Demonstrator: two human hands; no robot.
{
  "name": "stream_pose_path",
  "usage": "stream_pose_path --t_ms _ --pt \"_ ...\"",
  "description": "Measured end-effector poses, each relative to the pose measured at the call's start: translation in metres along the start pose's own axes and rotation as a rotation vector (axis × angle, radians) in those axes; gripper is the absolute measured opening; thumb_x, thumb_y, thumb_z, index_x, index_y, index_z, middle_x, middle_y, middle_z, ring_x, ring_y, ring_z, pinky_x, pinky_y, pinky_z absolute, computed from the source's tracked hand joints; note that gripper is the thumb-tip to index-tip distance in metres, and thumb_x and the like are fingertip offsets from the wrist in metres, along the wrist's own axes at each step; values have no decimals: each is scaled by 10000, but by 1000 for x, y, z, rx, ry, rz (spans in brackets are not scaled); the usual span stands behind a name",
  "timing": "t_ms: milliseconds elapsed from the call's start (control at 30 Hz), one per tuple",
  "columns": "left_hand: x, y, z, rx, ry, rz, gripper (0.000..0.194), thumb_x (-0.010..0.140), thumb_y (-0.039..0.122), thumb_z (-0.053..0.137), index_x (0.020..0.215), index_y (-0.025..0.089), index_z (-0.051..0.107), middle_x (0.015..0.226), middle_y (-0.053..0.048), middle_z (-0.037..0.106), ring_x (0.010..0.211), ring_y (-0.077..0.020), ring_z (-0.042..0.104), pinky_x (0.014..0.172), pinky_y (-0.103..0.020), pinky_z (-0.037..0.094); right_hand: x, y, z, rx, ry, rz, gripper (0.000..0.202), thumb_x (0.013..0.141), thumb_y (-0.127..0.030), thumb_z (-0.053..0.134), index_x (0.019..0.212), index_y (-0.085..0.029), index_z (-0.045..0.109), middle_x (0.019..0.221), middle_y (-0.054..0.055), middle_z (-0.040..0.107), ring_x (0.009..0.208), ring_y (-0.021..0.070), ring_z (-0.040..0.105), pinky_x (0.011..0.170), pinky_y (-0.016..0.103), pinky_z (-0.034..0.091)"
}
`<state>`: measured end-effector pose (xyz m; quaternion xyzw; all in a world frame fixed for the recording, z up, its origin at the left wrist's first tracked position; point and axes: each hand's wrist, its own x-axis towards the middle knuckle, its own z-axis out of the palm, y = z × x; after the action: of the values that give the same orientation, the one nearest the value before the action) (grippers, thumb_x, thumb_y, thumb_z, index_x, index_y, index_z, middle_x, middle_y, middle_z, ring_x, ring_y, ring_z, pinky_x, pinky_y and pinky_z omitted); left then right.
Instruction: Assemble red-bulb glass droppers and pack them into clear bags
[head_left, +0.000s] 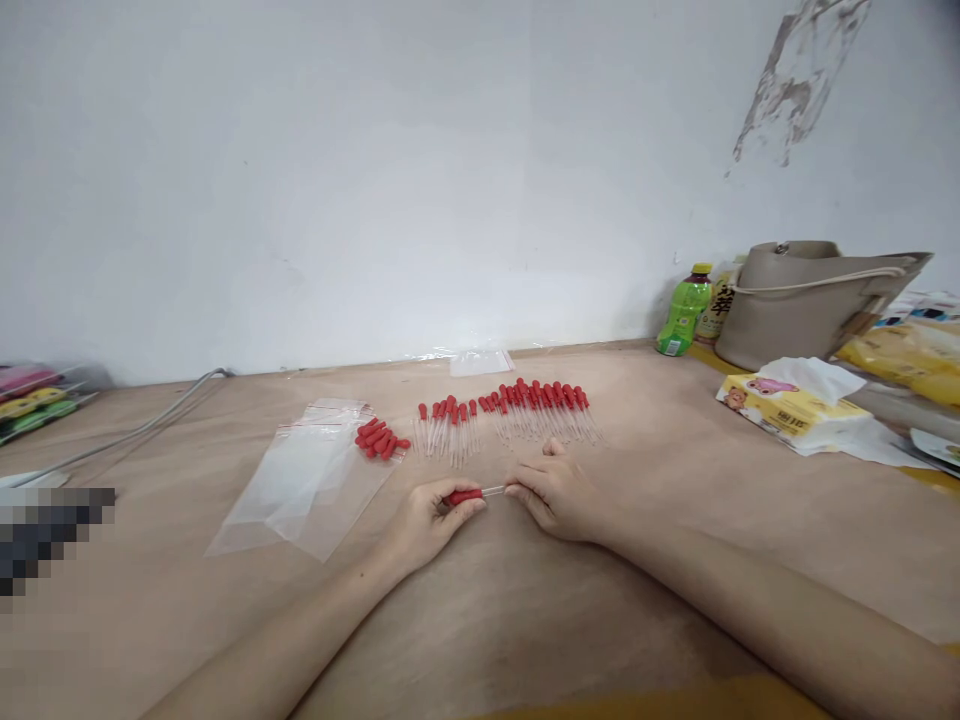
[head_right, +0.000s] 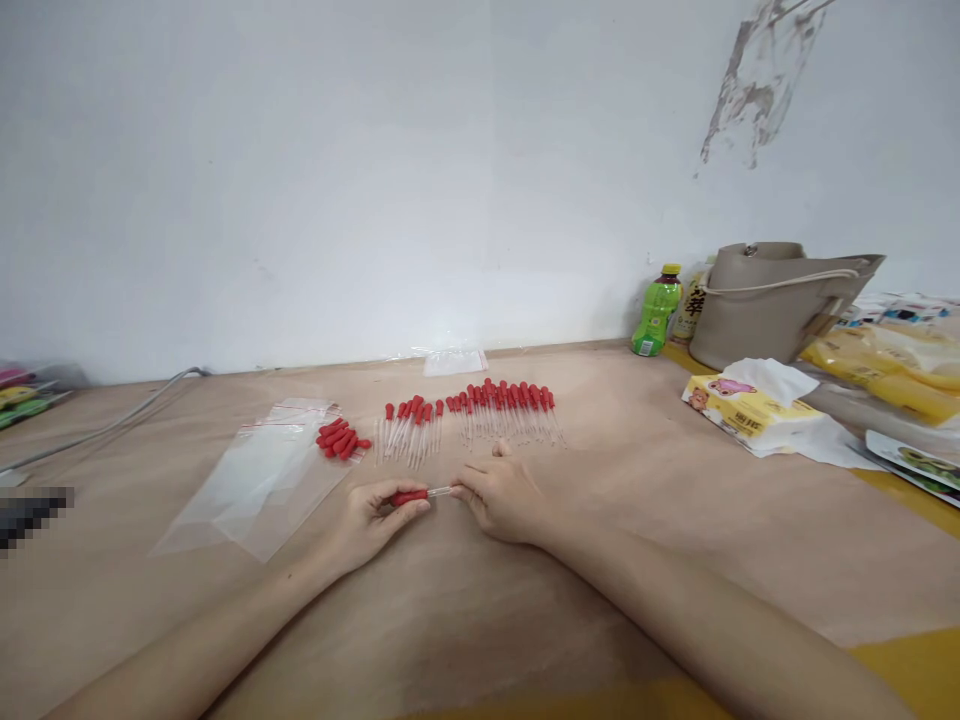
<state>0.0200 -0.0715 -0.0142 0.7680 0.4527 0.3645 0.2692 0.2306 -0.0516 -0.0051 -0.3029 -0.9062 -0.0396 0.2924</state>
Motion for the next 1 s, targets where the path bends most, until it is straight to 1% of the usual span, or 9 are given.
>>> stream_pose_path --t_ms 67,267,367,567,667,800,867,933,1000 --pt "-1 1 -1 30 -26 5 211 791 340 534 884 189 647 812 -15 674 706 -143 602 626 -232 473 -1 -2 0 16 -8 -8 235 866 -212 362 762 -157 565 696 23 610 589 110 462 661 291 221" --pt "-3 7 -3 149 -104 80 239 823 345 482 875 180 648 752 -20 644 666 -136 572 606 -228 452 -3 -6 6 28 -12 -7 232 845 -199 370 697 -153 542 624 10 588 532 97 419 646 291 215" --pt "-3 8 -4 167 -106 116 235 830 332 473 860 174 644 743 -26 635 665 -138 564 610 -231 447 -3 -9 9 20 -29 19 255 847 -201 360 654 -152 518 603 5 575 518 93 406 634 287 209" --pt "-3 7 -3 168 -88 132 229 827 335 479 859 178 642 757 -25 644 664 -137 563 619 -234 445 2 -12 12 73 -97 76 241 852 -190 363 668 -157 515 629 -6 588 547 93 436 639 277 213" --pt "-2 7 -4 167 -110 130 236 832 339 467 857 183 643 759 -21 648 668 -137 568 618 -235 448 5 -13 8 99 -157 88 256 858 -193 366 661 -161 527 629 -10 599 545 88 447 646 277 227" --pt "1 7 -7 158 -143 131 195 819 318 494 874 204 642 809 -11 662 726 -146 589 665 -248 459 8 -13 -6 124 -247 104 272 846 -222 404 642 -168 575 604 -6 612 519 86 454 661 280 272" --pt "3 6 -9 158 -119 133 193 784 312 546 929 211 625 842 -9 651 734 -143 585 670 -250 464 9 -9 -15 167 -297 145 251 813 -238 448 622 -166 594 579 -4 607 498 88 451 599 256 295" --pt "4 3 -8 140 -54 106 325 742 303 599 1053 213 562 890 -15 620 734 -135 572 660 -246 474 10 1 -21 243 -346 243 248 784 -250 465 595 -162 600 540 -7 589 466 88 445 505 227 285" --pt "4 0 -7 113 -12 66 446 728 291 613 1147 214 479 914 -21 580 725 -126 555 648 -245 481 13 16 -25 326 -353 392 282 781 -290 450 582 -161 603 516 -8 576 452 92 457 459 213 283"
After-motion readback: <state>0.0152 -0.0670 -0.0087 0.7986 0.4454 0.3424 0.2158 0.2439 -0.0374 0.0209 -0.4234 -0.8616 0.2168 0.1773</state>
